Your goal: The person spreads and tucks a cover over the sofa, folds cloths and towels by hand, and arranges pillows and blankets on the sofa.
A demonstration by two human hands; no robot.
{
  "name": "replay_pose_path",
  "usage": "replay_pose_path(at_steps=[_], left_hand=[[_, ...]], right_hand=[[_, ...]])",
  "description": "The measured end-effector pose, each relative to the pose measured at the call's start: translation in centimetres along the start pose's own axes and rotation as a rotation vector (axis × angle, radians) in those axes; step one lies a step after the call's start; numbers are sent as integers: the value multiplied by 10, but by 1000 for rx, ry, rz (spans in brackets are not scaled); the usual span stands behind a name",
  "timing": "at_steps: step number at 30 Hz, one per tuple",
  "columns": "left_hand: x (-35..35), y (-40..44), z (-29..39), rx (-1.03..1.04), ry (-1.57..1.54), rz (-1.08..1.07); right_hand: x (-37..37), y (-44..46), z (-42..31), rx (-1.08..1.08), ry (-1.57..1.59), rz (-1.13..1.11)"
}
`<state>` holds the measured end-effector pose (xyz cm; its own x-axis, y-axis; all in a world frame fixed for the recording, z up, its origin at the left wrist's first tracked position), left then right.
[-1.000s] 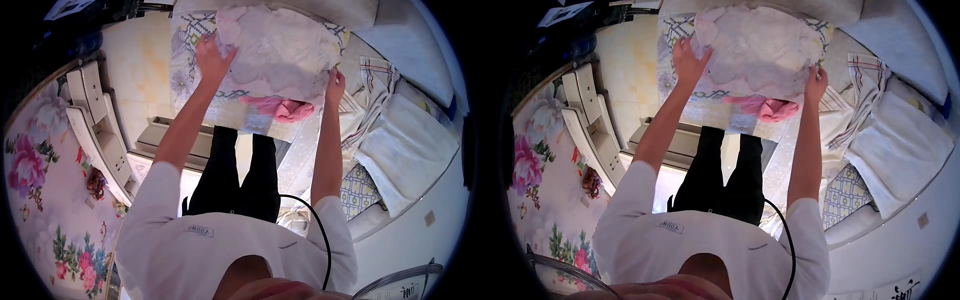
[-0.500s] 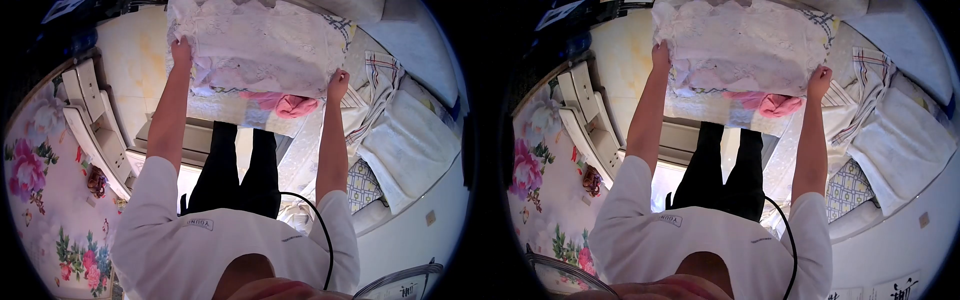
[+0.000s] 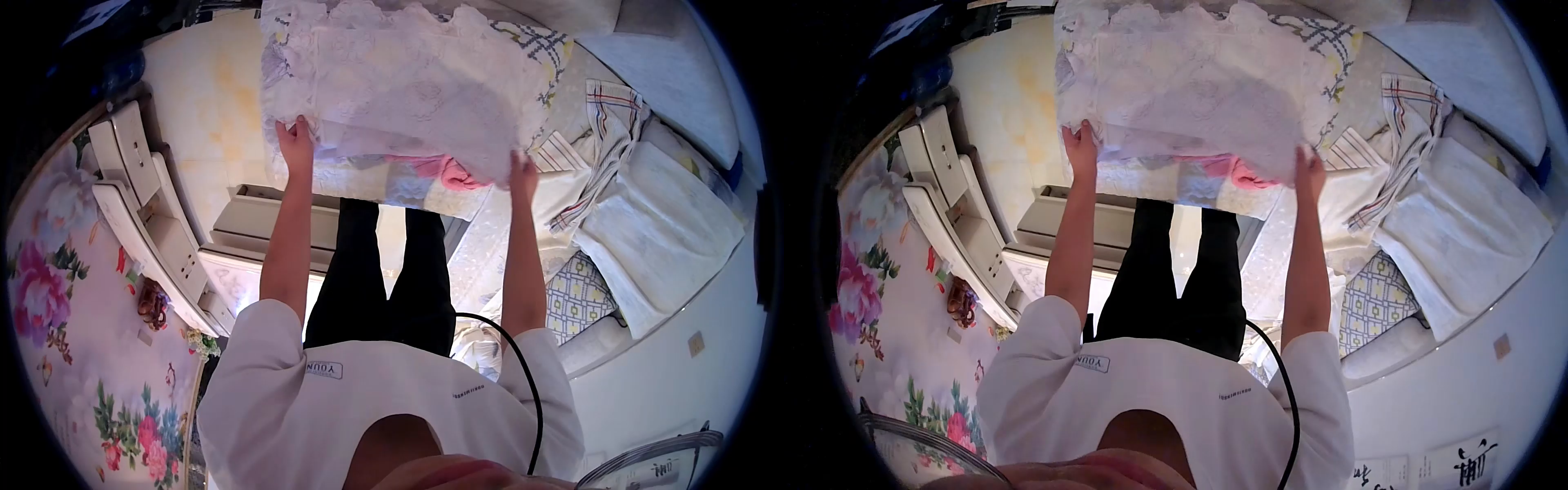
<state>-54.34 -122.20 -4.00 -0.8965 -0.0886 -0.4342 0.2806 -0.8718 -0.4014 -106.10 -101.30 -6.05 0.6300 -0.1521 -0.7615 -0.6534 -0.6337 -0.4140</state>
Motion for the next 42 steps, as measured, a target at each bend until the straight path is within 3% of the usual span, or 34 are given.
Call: replay_pose_path(at_steps=[1,2,4,5,6,7,8,9,12,14,16,18,22,24,25,27,28,30,31,33,34,35,36,37,38,40,41,42], left_hand=[[-3,2,-16,-148,26,-22],[1,11,-18,-39,20,-93],[-5,31,-42,-152,-67,-153],[-2,34,-54,-274,-141,-208],[-12,43,-54,-352,-22,-142],[-11,54,-50,-288,-316,-133],[-1,51,-6,-327,-266,-150],[4,67,7,-252,-172,-171],[37,116,52,-31,39,-175],[49,145,52,-78,248,-74],[62,158,62,26,265,-80],[71,163,88,255,284,-79],[84,159,104,333,-9,-126],[82,147,119,293,-156,-125],[82,147,120,294,-151,-129],[88,145,127,374,94,-125],[91,139,132,371,97,-133],[90,115,163,581,501,114],[93,122,154,586,498,105],[92,127,149,814,542,202],[89,119,153,815,550,192],[74,91,175,922,702,426],[66,59,196,1027,841,674],[67,45,199,992,701,507],[69,21,195,947,568,339],[90,-28,144,454,385,-43],[109,-62,105,349,370,-244],[134,-98,72,307,363,-463]], right_hand=[[11,-6,5,-45,-17,19],[3,-6,-7,-44,-24,26],[12,6,-10,230,177,-179],[-20,18,-37,60,65,143],[-39,26,-62,63,178,241],[-57,34,-99,33,185,322],[-58,57,-113,-88,238,380],[-47,82,-121,-138,266,333],[-38,119,-162,20,69,294],[-40,132,-173,80,-19,329],[-40,138,-165,142,-112,357],[-12,159,-157,72,-125,43],[-12,182,-150,-96,-47,89],[-24,204,-118,14,284,131],[-54,191,-129,61,488,294],[-58,198,-147,-253,889,189],[-56,199,-149,-245,887,194],[-34,202,-140,-24,283,60],[-35,205,-133,-18,282,68],[-61,200,-134,-262,382,325],[-62,194,-105,-215,680,307],[-78,167,-90,-305,807,412],[-78,145,-41,-199,851,492],[-78,107,-2,-82,735,558],[-68,66,42,191,513,566],[-11,-4,142,405,75,465],[20,-39,156,401,-56,444],[75,-59,194,444,238,265]])
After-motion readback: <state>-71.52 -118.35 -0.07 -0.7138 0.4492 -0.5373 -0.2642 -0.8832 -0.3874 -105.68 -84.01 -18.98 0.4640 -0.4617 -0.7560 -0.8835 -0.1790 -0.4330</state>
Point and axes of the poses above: each hand's wrist, its own y-axis towards the middle knuckle, its own x-axis out of the palm, z = x × y, the point moved 10 cm from there along y, towards the middle knuckle, and after that the axes turned 1 degree about y, right-handed, at the moved point
